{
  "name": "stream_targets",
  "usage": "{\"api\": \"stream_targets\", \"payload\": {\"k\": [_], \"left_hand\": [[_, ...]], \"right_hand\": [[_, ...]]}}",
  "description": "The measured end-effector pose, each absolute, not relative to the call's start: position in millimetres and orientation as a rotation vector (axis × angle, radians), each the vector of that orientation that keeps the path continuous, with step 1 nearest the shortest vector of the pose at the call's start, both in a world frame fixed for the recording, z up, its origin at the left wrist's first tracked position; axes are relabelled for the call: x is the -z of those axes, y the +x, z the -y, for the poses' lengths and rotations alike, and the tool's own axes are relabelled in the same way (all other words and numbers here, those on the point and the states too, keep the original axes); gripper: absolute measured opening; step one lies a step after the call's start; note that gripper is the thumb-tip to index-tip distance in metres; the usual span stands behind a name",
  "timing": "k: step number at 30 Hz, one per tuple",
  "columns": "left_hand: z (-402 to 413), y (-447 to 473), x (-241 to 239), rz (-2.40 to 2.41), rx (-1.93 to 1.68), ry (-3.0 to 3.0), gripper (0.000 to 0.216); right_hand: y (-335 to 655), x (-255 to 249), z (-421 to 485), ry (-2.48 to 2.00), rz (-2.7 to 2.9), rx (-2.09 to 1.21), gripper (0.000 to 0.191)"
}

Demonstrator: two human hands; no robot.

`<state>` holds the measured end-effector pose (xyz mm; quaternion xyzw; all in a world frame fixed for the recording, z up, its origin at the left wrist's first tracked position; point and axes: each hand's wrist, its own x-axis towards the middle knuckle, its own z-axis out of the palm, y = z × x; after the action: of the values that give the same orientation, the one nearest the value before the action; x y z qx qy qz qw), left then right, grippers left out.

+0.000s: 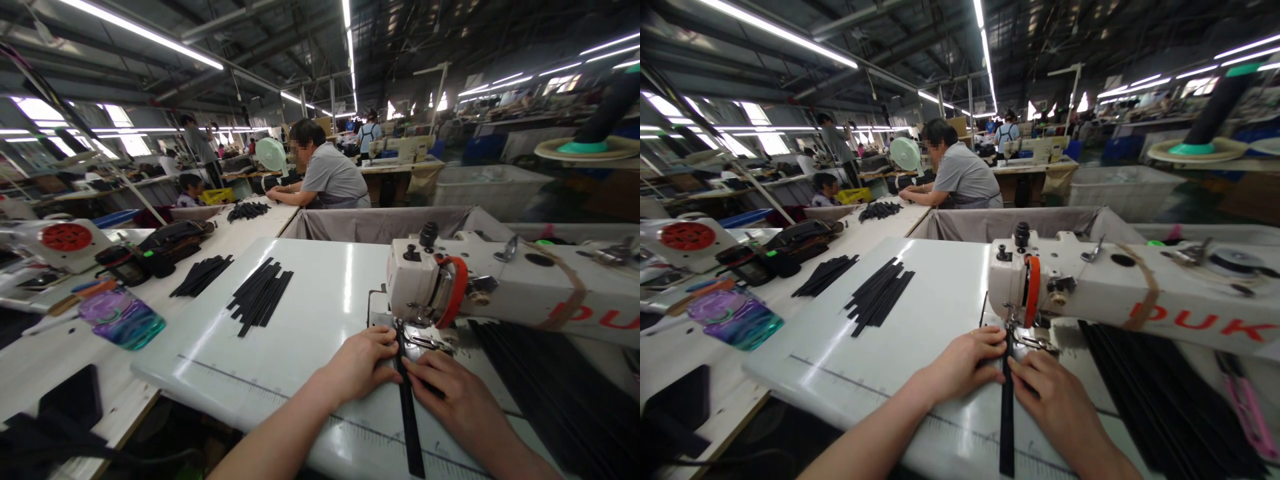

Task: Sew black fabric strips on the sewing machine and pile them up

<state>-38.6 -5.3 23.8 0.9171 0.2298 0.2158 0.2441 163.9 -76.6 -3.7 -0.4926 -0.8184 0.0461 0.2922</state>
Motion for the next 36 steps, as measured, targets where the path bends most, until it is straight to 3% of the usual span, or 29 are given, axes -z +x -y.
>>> {"api": "stream_targets", "payload": {"k": [36], "left_hand": [[7.4,-35.7,-20.1,-0.667,-0.566,2.501,0.027]], "right_hand": [[162.4,0.5,76.1,-1.317,2.15,-0.121,0.023]]}}
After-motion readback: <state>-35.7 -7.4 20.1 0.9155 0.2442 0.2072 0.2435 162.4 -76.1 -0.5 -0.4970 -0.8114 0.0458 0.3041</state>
